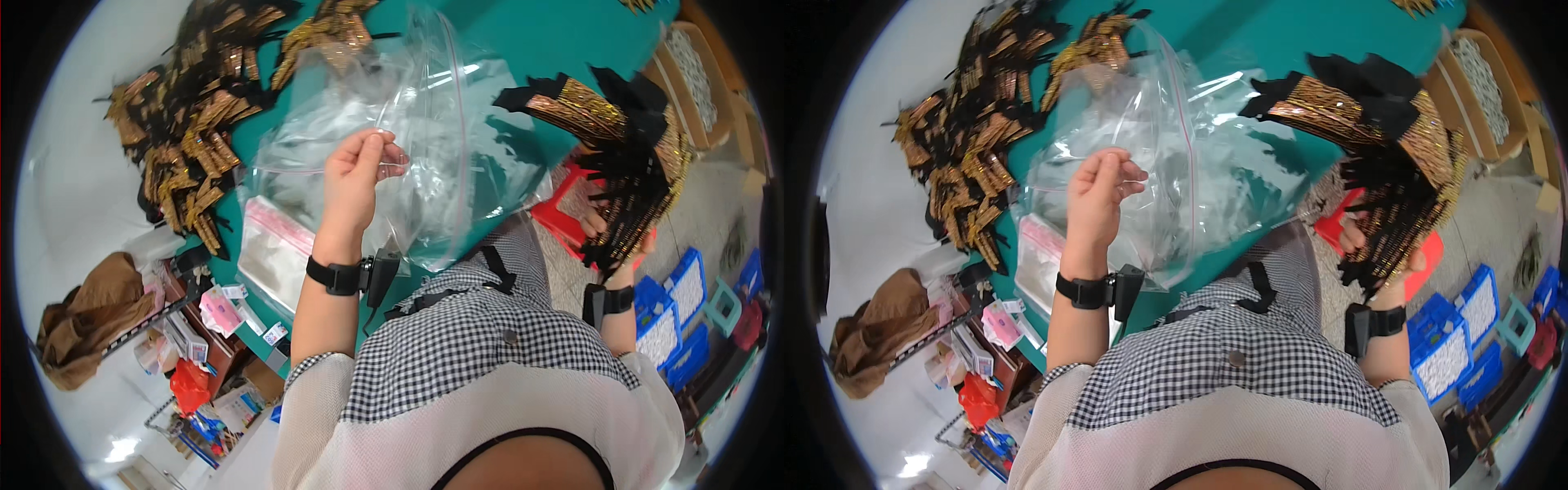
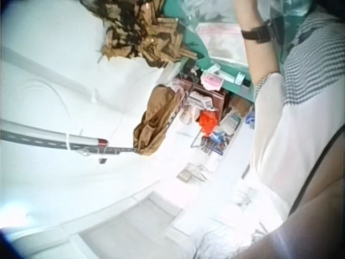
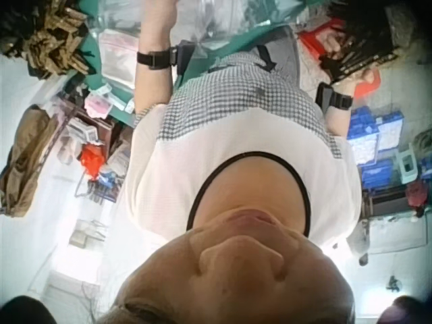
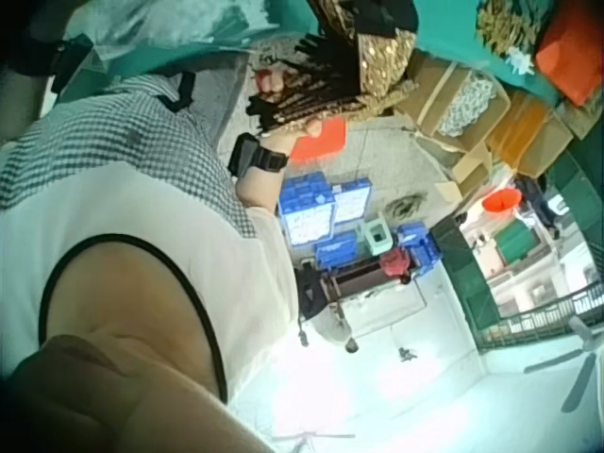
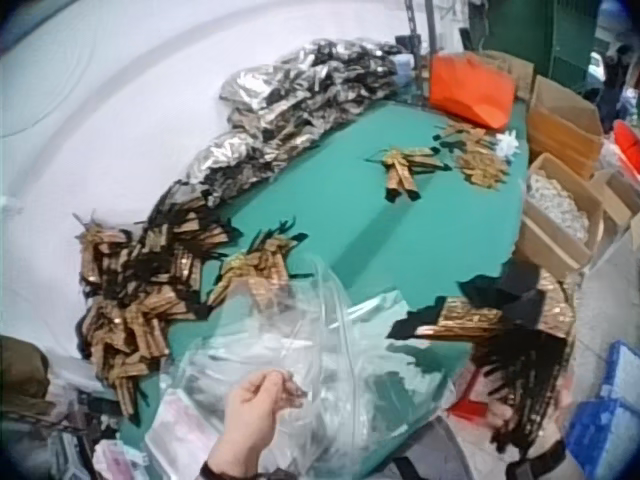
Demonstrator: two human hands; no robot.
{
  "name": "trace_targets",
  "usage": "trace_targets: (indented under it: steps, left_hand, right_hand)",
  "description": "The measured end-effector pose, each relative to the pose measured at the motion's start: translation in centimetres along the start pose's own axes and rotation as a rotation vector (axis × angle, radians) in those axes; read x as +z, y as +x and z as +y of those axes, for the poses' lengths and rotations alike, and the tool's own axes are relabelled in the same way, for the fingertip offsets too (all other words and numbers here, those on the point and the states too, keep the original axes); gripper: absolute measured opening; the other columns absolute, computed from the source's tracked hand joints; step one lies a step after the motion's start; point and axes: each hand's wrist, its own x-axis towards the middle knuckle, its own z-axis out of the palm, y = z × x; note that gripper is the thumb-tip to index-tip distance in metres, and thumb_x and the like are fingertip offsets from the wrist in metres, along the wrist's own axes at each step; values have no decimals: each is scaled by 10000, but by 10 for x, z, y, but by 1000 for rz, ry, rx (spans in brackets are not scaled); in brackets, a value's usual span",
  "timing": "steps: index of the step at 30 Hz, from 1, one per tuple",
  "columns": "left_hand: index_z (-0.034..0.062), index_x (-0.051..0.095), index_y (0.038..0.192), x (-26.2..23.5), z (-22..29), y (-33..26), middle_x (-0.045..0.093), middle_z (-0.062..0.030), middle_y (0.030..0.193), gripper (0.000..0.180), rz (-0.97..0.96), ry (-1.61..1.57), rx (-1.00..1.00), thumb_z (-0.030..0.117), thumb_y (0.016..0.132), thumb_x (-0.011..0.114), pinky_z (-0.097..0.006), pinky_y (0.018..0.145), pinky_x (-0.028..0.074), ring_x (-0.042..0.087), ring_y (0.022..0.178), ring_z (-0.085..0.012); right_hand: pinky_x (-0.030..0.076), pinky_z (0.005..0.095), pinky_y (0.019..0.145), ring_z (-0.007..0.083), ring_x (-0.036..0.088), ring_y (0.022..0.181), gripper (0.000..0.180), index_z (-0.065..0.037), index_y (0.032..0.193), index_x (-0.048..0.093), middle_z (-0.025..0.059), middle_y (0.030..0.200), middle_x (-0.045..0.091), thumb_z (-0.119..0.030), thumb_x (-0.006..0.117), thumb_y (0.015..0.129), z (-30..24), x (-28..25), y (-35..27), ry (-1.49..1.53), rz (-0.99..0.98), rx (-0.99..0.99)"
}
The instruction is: The person gathers gold and black bow-shaped ornaments from a table, stacks them together, and places them into a clear plastic bag. They then seal the bag by pressing the zipper closure and set it aside to begin another set.
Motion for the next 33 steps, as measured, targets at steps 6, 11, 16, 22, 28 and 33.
trace_targets:
  steps: [6, 11, 16, 22, 28, 33]
  left_hand:
    - [69, 550, 975, -48, 45, -45, 605, -66, 866, 177, 32, -441, 341, 206, 930, 448, -277, 568, 492, 611, 741, -219]
    - [92, 526, 992, -83, 58, -89, 592, -77, 977, 155, 232, -714, 547, 207, 929, 444, -340, 592, 542, 629, 804, -274]
    - [99, 502, 1011, -105, 77, -125, 536, -118, 1114, 125, 441, -1011, 743, 155, 928, 428, -397, 684, 553, 567, 995, -336]
    - [38, 491, 942, -112, 94, -158, 524, -153, 1116, 105, 798, -213, 949, 49, 896, 398, -407, 728, 542, 567, 979, -311]
    - [-31, 550, 791, -98, 166, -140, 548, -177, 1058, 114, 884, 1267, 985, -21, 680, 527, -351, 800, 470, 559, 943, -313]
    - [11, 626, 769, -25, 173, -74, 555, -139, 980, 181, 297, 1862, 772, 112, 634, 563, -551, 899, 339, 439, 1118, -351]
  right_hand:
    - [345, 251, 606, 117, 391, 687, 845, -10, 1241, 378, 71, 1082, 454, -479, 706, 619, 0, 21, 36, 22, -160, 115]
    - [353, 272, 620, 142, 426, 710, 954, 55, 1230, 357, 74, 1079, 448, -520, 736, 571, 8, 39, 74, -40, -316, 292]
    - [332, 280, 599, 146, 418, 692, 892, 12, 1209, 376, 66, 1065, 426, -484, 730, 557, 15, 91, 105, -139, -325, 399]
    - [346, 294, 603, 166, 452, 704, 821, -44, 1224, 384, 61, 1031, 439, -366, 797, 592, 31, 138, 144, 59, -616, 587]
    - [388, 290, 608, 153, 485, 722, 653, 2, 1143, 408, 38, 983, 433, -235, 780, 661, 33, 174, 151, 215, -753, 596]
    - [397, 306, 605, 190, 509, 706, 634, -32, 1141, 458, 54, 991, 462, -235, 777, 632, 4, 147, 140, 283, -781, 477]
